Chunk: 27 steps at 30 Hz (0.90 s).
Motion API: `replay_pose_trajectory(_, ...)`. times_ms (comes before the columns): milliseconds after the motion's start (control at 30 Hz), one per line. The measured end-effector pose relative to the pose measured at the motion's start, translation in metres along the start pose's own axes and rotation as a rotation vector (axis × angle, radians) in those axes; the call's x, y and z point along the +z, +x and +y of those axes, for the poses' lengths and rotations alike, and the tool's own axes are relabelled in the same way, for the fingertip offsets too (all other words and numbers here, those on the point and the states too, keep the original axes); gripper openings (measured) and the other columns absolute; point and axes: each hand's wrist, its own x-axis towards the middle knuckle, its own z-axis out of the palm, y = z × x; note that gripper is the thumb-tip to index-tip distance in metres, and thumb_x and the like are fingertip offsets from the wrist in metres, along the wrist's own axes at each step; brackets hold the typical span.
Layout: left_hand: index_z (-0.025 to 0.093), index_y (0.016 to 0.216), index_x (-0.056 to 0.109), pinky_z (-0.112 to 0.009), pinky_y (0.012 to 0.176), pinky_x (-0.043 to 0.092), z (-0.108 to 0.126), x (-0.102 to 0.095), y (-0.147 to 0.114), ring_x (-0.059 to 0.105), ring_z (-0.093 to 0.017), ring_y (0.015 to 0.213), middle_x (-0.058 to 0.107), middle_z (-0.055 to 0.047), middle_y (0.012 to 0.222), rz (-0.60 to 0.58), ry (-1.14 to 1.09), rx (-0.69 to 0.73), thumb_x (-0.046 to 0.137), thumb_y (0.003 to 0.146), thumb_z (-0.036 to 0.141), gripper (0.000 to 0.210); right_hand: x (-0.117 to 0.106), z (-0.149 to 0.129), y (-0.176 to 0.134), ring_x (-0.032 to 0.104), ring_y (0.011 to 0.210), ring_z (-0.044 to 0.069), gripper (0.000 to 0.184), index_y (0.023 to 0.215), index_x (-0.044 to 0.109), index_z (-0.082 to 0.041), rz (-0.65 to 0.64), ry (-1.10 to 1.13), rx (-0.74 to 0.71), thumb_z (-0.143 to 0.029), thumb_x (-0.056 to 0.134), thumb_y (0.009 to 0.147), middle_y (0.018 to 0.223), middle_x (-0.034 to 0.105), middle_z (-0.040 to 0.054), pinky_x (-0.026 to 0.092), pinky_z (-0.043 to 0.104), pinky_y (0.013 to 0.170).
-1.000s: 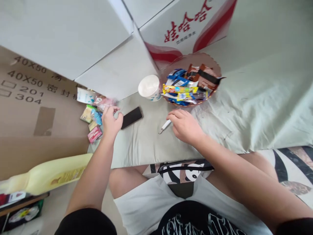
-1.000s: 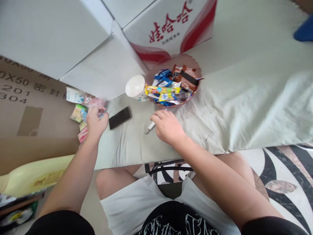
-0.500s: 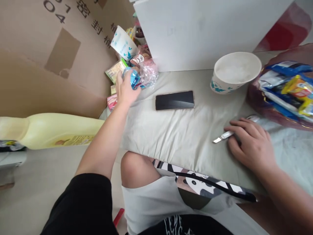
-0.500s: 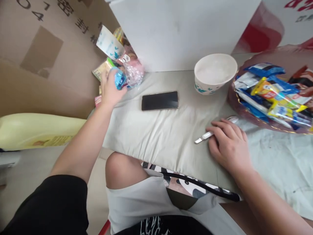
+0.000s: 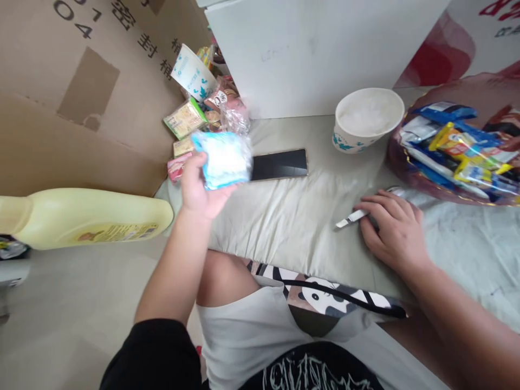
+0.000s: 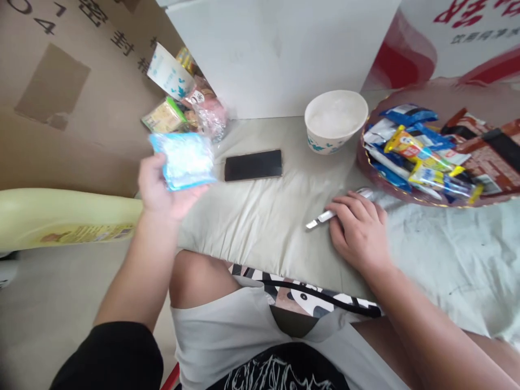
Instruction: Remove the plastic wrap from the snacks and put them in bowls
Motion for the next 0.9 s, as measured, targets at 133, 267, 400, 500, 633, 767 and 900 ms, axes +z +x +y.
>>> replay_pose_trajectory(133, 0.019, 0.112, 0.069, -0.054, 0.073, 0.06, 0.006, 0.056, -0.049, 0.072, -0.035, 0.092, 0.074, -0.016, 0.106, -0.473, -0.409, -0.327, 0.032, 0.09, 0.064, 0.062, -0.006, -0.001, 0.002, 0.064, 0.117, 0.031, 0.02, 0.107, 0.069, -0.024, 0.025, 0.04, 0.077, -0.024, 0.052, 0.097, 0.109, 0.073, 0.0104, 0.041, 0.049, 0.098)
replay_pose_trajectory(267, 0.021, 0.121, 0.068, -0.057, 0.074, 0.059, -0.009, 0.094, -0.066, 0.072, -0.036, 0.092, 0.074, -0.015, 0.103, -0.716, -0.47, -0.42, 0.039, 0.086, 0.062, 0.061, -0.014, -0.002, 0.005, 0.068, 0.098, 0.027, 0.025, 0.113, 0.069, -0.024, 0.076, 0.089, 0.123, -0.026, 0.049, 0.1, 0.103, 0.073, 0.0105, 0.046, 0.046, 0.091)
replay_pose_trajectory(400, 0.025, 0.133, 0.063, -0.057, 0.075, 0.058, -0.02, 0.108, -0.069, 0.072, -0.037, 0.095, 0.072, -0.014, 0.113, -0.792, -0.516, -0.466, 0.049, 0.082, 0.06, 0.063, -0.021, -0.002, 0.007, 0.068, 0.084, 0.022, 0.027, 0.117, 0.068, -0.024, 0.129, 0.233, 0.114, -0.025, 0.046, 0.101, 0.097, 0.072, 0.0088, 0.051, 0.037, 0.075)
replay_pose_trajectory(500, 0.029, 0.136, 0.06, -0.052, 0.076, 0.059, -0.022, 0.113, -0.068, 0.071, -0.035, 0.102, 0.068, -0.011, 0.129, -0.762, -0.598, -0.49, 0.05, 0.085, 0.065, 0.063, -0.02, -0.003, 0.009, 0.068, 0.083, 0.021, 0.028, 0.119, 0.068, -0.026, 0.148, 0.331, 0.016, -0.023, 0.049, 0.099, 0.098, 0.07, 0.0074, 0.053, 0.035, 0.072)
replay_pose_trajectory(633, 0.031, 0.139, 0.057, -0.042, 0.073, 0.059, -0.023, 0.117, -0.066, 0.071, -0.031, 0.1, 0.065, -0.011, 0.134, -0.848, -0.713, -0.457, 0.068, 0.072, 0.077, 0.082, -0.016, -0.004, 0.009, 0.066, 0.082, 0.02, 0.029, 0.122, 0.068, -0.025, 0.115, 0.356, -0.127, -0.019, 0.053, 0.097, 0.097, 0.069, 0.0072, 0.052, 0.034, 0.07)
replay_pose_trajectory(767, 0.035, 0.147, 0.046, -0.029, 0.058, 0.051, -0.024, 0.116, -0.069, 0.064, -0.015, 0.07, 0.069, -0.005, 0.114, -0.91, -0.627, -0.395, 0.091, 0.063, 0.041, 0.095, -0.011, -0.009, 0.009, 0.067, 0.08, 0.018, 0.027, 0.121, 0.065, -0.025, 0.14, 0.356, -0.144, -0.016, 0.056, 0.097, 0.095, 0.07, 0.0056, 0.052, 0.032, 0.07)
replay_pose_trajectory(900, 0.028, 0.136, 0.057, -0.03, 0.065, 0.052, -0.019, 0.111, -0.071, 0.064, -0.014, 0.07, 0.069, -0.002, 0.099, -0.882, -0.572, -0.286, 0.089, 0.066, 0.035, 0.078, -0.009, -0.012, 0.008, 0.065, 0.076, 0.017, 0.02, 0.114, 0.066, -0.024, 0.144, 0.299, -0.165, -0.016, 0.058, 0.097, 0.094, 0.072, 0.0046, 0.048, 0.03, 0.067)
